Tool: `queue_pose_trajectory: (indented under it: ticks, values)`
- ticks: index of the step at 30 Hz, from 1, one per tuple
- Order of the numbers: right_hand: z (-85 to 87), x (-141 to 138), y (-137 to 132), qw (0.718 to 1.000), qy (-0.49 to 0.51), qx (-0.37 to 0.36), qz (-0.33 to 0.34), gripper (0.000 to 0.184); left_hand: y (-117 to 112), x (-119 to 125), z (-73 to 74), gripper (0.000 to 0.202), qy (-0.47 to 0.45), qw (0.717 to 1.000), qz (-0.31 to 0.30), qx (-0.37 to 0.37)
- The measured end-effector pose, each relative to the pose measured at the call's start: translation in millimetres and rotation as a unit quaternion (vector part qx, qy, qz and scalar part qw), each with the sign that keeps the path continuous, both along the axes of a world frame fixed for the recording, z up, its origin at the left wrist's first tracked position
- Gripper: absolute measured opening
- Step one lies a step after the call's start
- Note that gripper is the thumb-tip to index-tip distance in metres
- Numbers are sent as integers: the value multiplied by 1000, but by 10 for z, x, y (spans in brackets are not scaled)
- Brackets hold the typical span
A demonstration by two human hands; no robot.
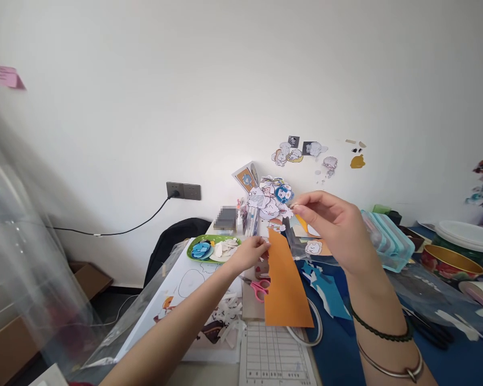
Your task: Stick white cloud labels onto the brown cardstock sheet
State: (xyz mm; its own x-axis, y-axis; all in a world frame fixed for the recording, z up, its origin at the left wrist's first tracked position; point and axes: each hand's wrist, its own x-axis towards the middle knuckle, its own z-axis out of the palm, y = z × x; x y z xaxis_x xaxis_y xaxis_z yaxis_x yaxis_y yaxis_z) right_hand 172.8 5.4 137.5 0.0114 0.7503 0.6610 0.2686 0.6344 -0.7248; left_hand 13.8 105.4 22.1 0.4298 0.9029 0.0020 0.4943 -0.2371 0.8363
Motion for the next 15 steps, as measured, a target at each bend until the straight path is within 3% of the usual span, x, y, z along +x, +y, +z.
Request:
queue_pose_trajectory:
  ticks: [4, 8, 12, 15]
  values:
    - [-4, 105, 28, 999, 48, -12, 4, 8, -224, 62, 242, 21, -114, 993, -27, -12]
    - [1, 242, 64, 996, 89, -21, 11, 9, -486, 46, 498, 20, -193, 980, -34, 21]
    - [26, 363, 61, 991, 130, -18, -3, 9, -672, -54, 712, 22, -255, 964, 0, 78]
    - [43, 397, 33, 991, 125, -56, 8, 7, -728, -123, 820, 23, -320, 938, 42, 129]
